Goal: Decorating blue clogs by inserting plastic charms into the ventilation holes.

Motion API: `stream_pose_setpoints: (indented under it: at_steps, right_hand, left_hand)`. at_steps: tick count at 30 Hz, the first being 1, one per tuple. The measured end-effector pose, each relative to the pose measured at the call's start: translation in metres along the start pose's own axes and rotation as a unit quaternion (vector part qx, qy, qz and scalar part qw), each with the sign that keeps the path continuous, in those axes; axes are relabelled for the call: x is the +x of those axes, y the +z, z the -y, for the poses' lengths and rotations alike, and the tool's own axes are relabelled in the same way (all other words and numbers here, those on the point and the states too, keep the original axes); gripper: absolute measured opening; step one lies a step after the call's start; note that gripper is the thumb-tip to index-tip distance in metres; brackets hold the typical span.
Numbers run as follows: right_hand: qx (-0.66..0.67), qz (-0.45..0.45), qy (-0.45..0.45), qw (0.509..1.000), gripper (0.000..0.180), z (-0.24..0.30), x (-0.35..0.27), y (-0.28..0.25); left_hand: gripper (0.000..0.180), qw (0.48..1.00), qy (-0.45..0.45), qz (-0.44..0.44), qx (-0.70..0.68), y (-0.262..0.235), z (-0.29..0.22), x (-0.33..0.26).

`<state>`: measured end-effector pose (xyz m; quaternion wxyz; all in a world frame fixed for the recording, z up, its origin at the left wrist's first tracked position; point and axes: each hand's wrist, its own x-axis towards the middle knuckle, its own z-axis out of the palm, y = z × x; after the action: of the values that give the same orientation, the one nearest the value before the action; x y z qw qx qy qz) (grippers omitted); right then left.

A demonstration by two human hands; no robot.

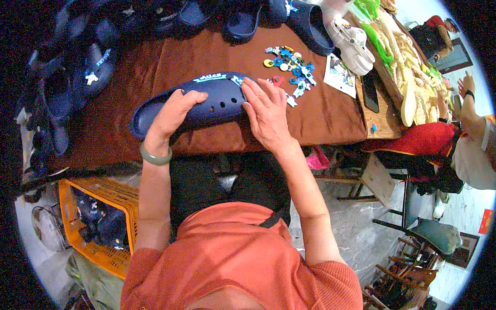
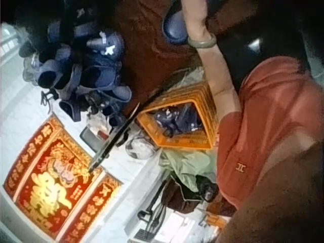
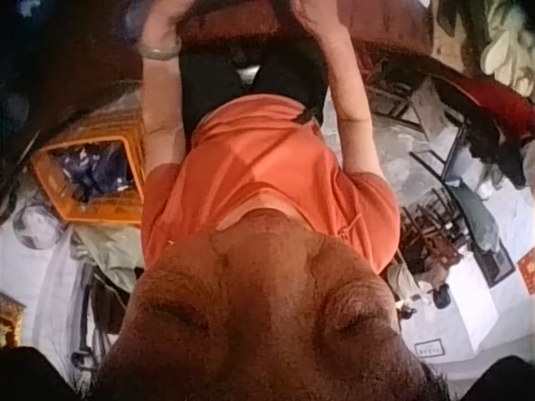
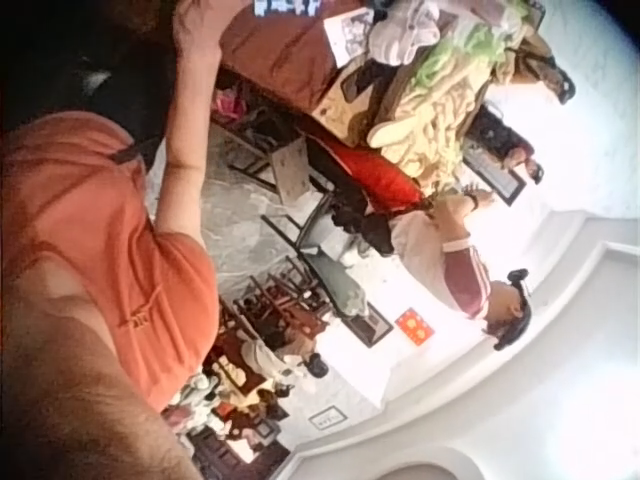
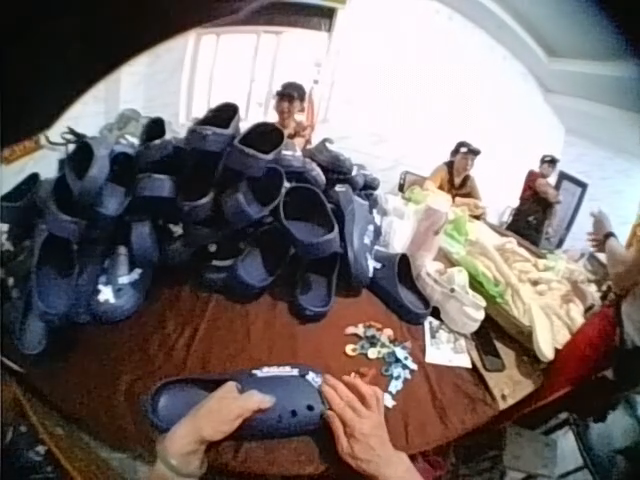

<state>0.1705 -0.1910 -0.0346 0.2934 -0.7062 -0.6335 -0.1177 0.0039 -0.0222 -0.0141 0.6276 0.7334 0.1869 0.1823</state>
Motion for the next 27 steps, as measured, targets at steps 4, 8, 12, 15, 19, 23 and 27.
stream_pose_setpoints:
  at_steps: [4,8,12,15,19,23,27]
  right_hand:
    - [-0.076,-0.036,0.038,0.996,0.045,0.02,-0.005,0.007]
    - [-0.091,-0.042,0.045,0.994,0.043,0.02,-0.003,0.002]
    - [-0.062,-0.123,0.08,0.987,0.028,-0.034,-0.022,-0.01]
    - [-0.178,-0.091,0.156,0.967,0.027,-0.054,-0.039,-0.015]
    - [-0.168,-0.051,0.191,0.966,0.026,-0.063,-0.047,-0.008]
    - [-0.135,-0.062,0.182,0.972,0.025,-0.063,-0.047,-0.007]
    - [-0.044,-0.034,0.266,0.962,0.023,-0.064,-0.047,-0.012]
  left_hand:
    - [0.024,0.98,0.149,0.026,0.131,-0.005,0.009,0.002]
    - [0.024,1.0,0.003,0.025,0.001,-0.007,0.024,0.006]
    - [0.024,0.996,0.027,0.062,0.065,-0.011,0.037,0.007]
    - [0.024,0.995,0.026,0.058,0.075,-0.012,0.034,0.005]
    - [0.024,0.998,-0.025,0.053,-0.018,-0.008,0.023,0.005]
    - [0.025,0.999,0.023,0.04,0.016,-0.008,0.029,0.004]
    - [0.023,0.998,-0.011,0.052,-0.039,-0.006,0.021,0.003]
